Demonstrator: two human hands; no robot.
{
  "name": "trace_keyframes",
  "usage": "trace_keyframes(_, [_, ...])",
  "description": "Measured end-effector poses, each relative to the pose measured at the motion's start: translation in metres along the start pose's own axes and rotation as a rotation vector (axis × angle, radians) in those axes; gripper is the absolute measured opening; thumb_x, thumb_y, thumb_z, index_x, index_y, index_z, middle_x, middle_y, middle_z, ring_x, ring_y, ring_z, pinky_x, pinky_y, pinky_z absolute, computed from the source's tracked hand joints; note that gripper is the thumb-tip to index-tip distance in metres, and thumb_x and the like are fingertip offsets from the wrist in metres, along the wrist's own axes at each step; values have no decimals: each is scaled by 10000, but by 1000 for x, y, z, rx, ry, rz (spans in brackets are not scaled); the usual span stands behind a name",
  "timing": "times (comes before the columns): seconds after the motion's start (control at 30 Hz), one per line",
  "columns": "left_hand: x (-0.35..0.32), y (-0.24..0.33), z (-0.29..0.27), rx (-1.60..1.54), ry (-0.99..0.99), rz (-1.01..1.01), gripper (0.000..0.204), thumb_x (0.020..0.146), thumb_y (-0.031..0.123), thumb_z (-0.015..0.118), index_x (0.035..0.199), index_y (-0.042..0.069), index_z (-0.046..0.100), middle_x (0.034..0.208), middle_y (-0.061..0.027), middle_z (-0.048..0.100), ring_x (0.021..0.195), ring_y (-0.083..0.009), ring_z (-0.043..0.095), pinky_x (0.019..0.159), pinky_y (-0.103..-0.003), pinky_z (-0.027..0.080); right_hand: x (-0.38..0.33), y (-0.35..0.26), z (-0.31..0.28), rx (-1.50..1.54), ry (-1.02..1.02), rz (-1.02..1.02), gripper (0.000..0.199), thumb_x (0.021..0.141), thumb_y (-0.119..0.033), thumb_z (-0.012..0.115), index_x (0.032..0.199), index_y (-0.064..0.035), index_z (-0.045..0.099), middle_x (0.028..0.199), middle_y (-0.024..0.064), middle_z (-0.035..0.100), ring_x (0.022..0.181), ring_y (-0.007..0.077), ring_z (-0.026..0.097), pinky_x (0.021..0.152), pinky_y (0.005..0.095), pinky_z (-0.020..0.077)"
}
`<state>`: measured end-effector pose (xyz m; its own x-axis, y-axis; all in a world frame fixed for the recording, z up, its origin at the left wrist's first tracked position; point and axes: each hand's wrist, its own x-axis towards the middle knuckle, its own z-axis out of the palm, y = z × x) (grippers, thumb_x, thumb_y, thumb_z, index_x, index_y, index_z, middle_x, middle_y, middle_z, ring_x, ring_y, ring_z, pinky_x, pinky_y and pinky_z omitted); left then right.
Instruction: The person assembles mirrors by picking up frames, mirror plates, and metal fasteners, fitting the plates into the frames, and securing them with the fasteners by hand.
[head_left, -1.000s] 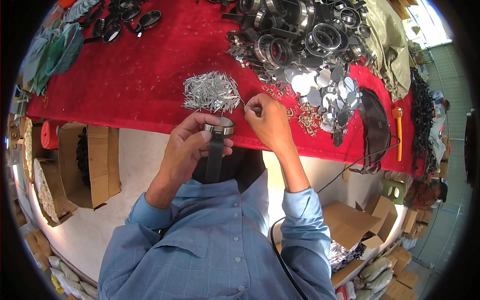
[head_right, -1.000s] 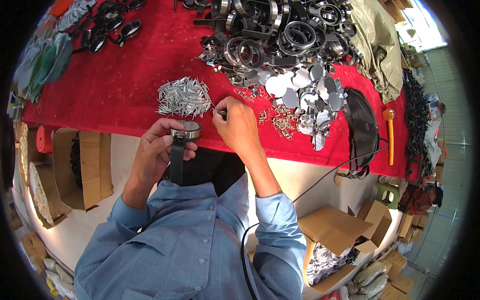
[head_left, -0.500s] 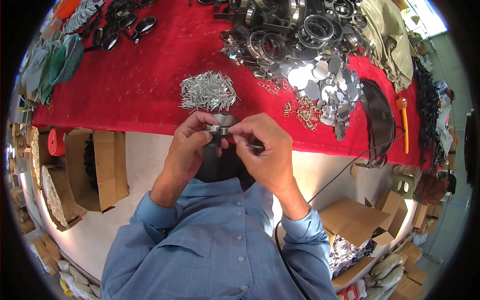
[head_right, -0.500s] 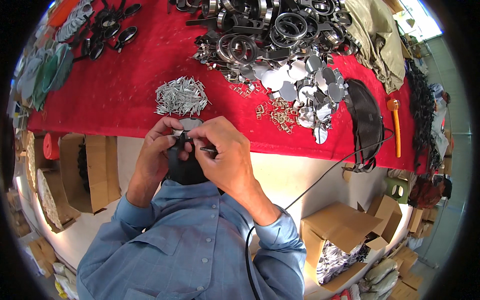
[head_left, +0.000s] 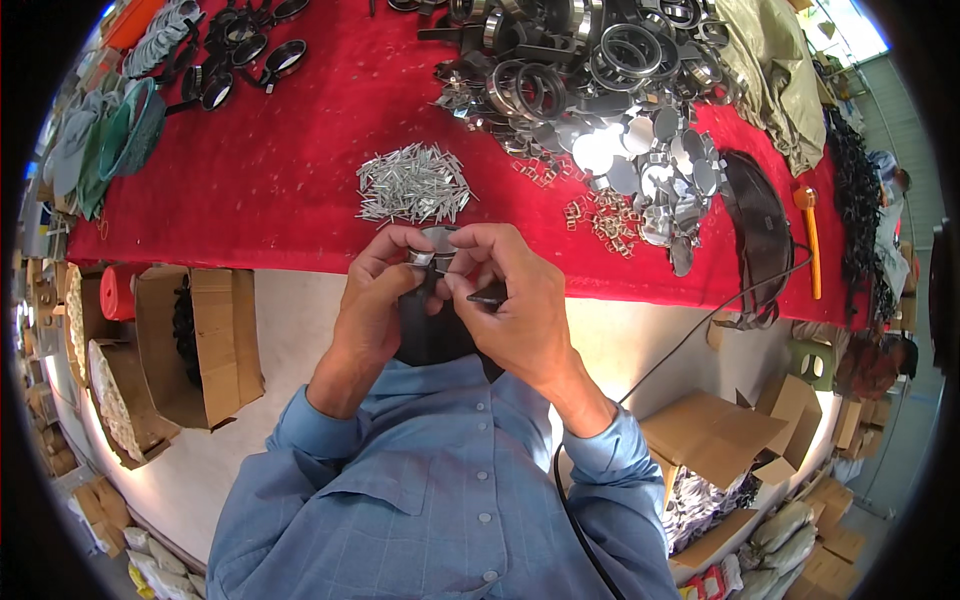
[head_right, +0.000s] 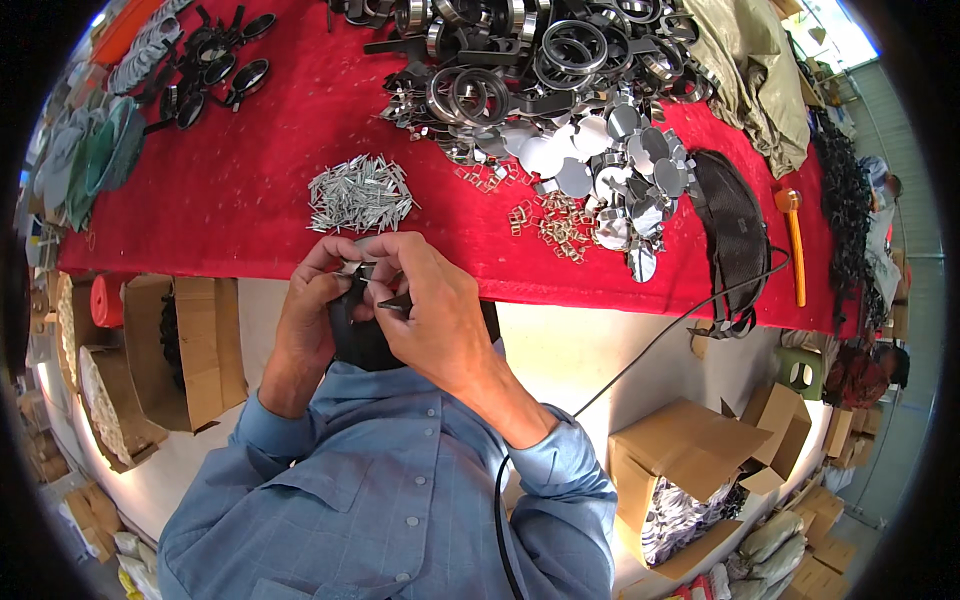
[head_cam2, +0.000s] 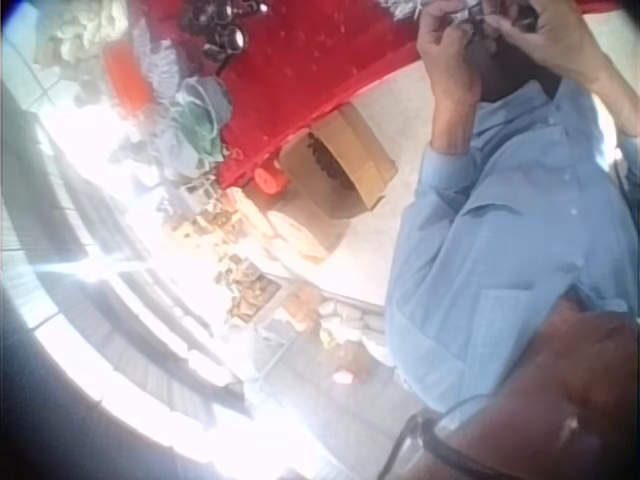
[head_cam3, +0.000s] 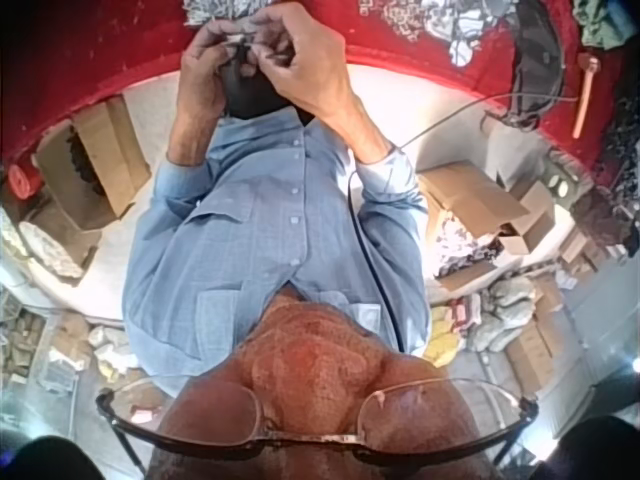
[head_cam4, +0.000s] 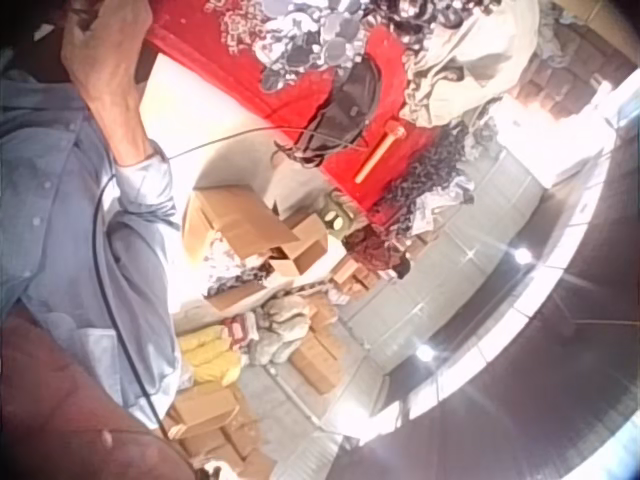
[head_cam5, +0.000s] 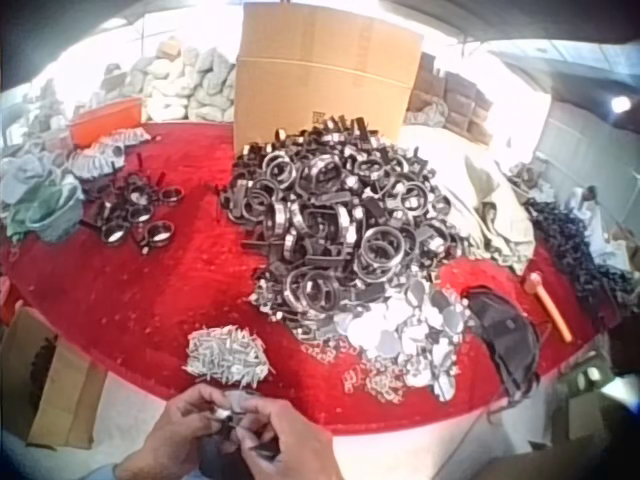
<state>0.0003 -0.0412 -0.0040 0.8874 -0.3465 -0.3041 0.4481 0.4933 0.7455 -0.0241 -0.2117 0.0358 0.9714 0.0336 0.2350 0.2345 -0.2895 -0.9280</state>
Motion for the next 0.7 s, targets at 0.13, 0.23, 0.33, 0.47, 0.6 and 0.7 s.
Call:
trace_keyframes(0.13, [1,-2,-2,3,-13,24,256,862,38,558,1117,40,572,927,-97,660,762,-152,644,648,-270,524,1,2,1,-8,-15,-9,396,807,96,678,1173,-14,577,828,68,676,680,114,656,608,248,505])
trace_keyframes(0.23, [1,-1,-3,-2,-10,21,249,867,41,557,1116,43,572,939,-97,659,759,-151,641,654,-271,524,2,1,2,-29,-23,-8,393,808,93,681,1171,-14,571,830,74,676,677,126,657,614,252,508])
trace_keyframes(0.33, [0,-1,-4,-13,-25,14,248,875,42,565,1124,44,574,959,-100,665,770,-154,644,667,-280,526,3,-2,0,-18,-43,14,438,813,84,692,1217,-30,569,845,83,671,677,146,673,614,269,518])
trace_keyframes(0.47, [2,-1,-5,-23,-64,-4,255,887,37,576,1142,41,579,990,-102,673,800,-159,649,687,-296,528,8,4,-5,-302,-151,-303,664,674,133,686,1298,-61,567,929,101,614,769,303,666,653,355,555])
trace_keyframes(0.6, [1,3,-2,-33,-67,-23,250,895,32,576,1144,35,579,1007,-106,678,805,-161,652,696,-299,528,5,9,-3,-80,-187,-94,610,717,80,704,1296,-47,562,920,98,602,734,280,636,650,351,538])
trace_keyframes(0.7, [1,-2,0,-3,-3,117,242,893,15,573,1134,32,578,1005,-119,684,812,-167,670,685,-294,536,5,-8,-1,-7,-65,71,477,797,23,710,1246,-33,559,915,105,593,727,228,623,638,323,520])
